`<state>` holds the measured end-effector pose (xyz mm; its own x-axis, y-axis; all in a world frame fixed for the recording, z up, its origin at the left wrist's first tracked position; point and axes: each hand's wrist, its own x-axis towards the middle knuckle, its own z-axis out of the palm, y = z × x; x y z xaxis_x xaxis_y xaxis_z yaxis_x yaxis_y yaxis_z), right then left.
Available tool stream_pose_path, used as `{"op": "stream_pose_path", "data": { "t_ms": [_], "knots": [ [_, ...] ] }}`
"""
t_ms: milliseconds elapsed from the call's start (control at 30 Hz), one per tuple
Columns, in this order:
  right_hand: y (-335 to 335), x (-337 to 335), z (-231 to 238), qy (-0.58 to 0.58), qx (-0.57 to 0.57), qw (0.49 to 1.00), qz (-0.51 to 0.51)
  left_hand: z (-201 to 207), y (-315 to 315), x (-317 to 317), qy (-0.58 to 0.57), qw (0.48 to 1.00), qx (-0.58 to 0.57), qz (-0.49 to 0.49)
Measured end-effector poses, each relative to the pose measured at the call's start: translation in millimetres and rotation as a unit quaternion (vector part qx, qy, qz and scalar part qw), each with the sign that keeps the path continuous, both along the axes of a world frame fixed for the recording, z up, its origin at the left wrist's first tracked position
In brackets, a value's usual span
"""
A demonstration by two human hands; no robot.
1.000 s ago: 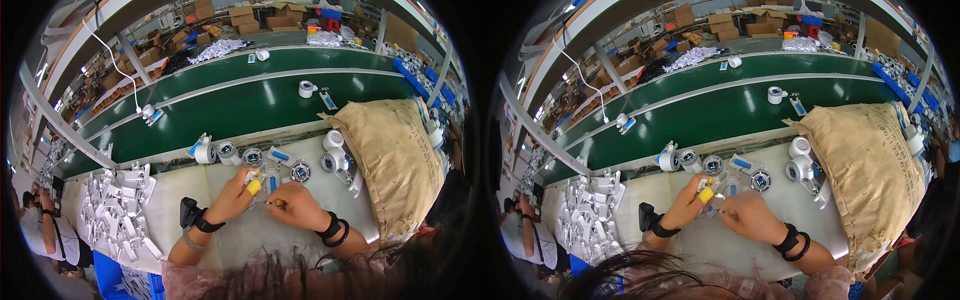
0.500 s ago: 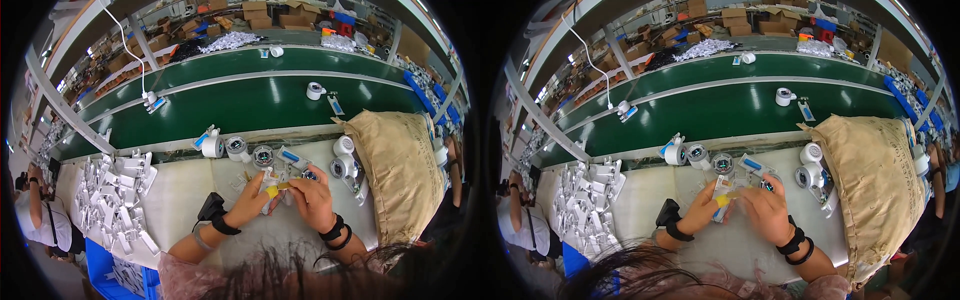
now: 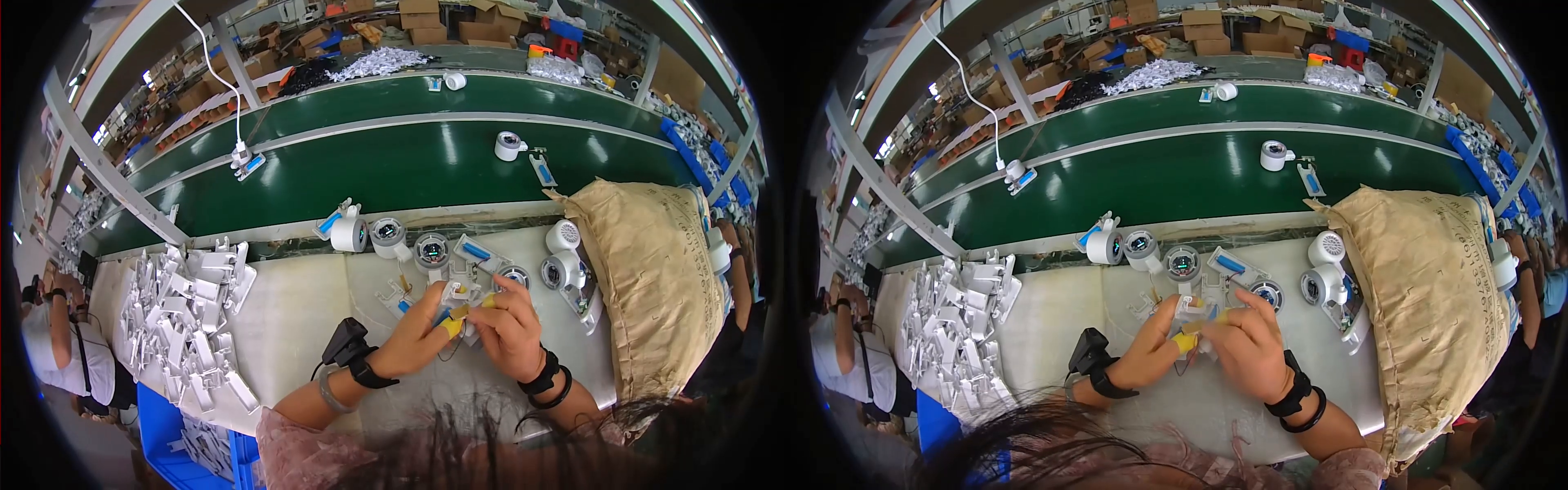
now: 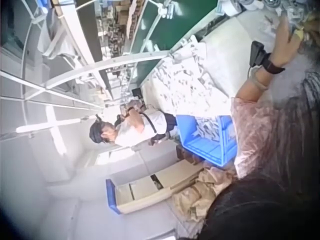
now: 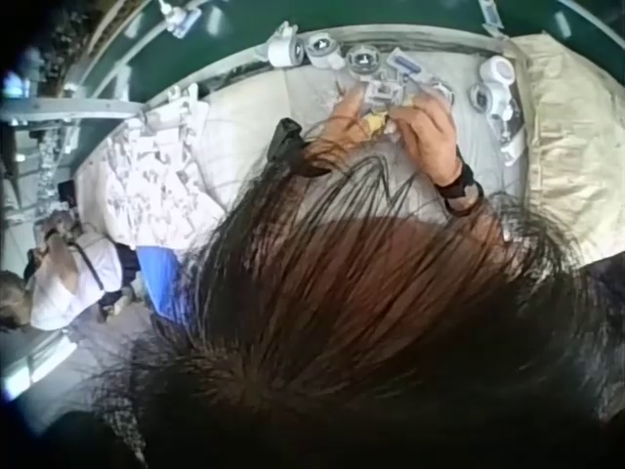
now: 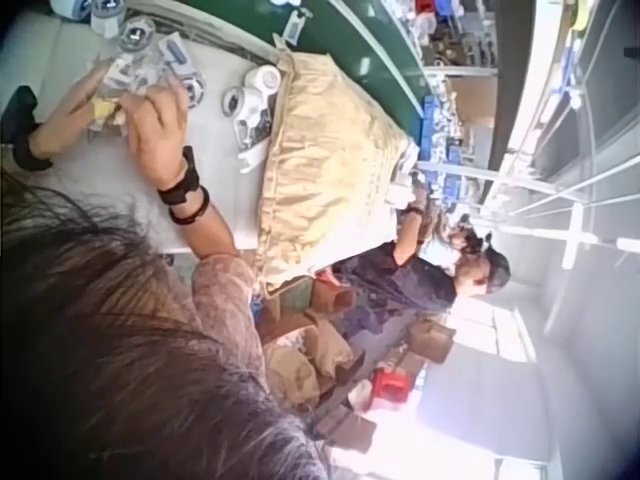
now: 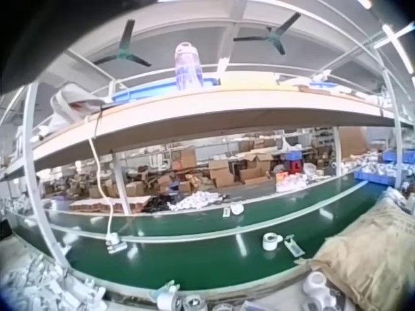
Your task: The person assembles electronic devices by connecting wires to circuit boards, fitting the boards into white plastic housings, and inserting batteries. They pick up components from the table, press the parts together, and place the completed units back onto the work surface.
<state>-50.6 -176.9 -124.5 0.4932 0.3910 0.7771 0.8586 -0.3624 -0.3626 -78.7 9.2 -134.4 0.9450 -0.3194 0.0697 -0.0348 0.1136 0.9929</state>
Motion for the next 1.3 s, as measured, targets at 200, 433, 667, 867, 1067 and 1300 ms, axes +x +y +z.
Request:
{"op": "stream_pose_path", "data": {
  "t_ms": [200,433,667,867,1067,1300],
  "knots": [
    [-1.4,0.5,-0.5,-0.003,-0.004,1.0,0.0,-2.3,-1.5,-0.3,-0.128,0.988,0.087,0.027],
    [0.2,-0.5,2.9,-0.009,-0.008,1.0,-0.007,-0.3,-2.3,-3.0,-0.129,0.987,0.087,0.027],
    [2.6,-2.1,3.1,0.0,-0.003,1.0,-0.015,-2.5,-0.7,-5.4,-0.052,0.998,0.035,0.012],
    [2.9,-0.8,0.7,0.001,-0.001,1.0,-0.021,-8.9,-4.3,-2.4,-0.123,0.99,0.05,0.037],
    [4.4,0.3,-1.8,0.002,-0.004,1.0,-0.015,-8.9,-4.0,-4.3,-0.112,0.987,0.102,0.053],
    [4.3,-2.9,2.2,-0.006,-0.015,1.0,-0.024,-9.1,-7.9,-6.2,-0.101,0.986,0.116,0.068]
  ]
}}
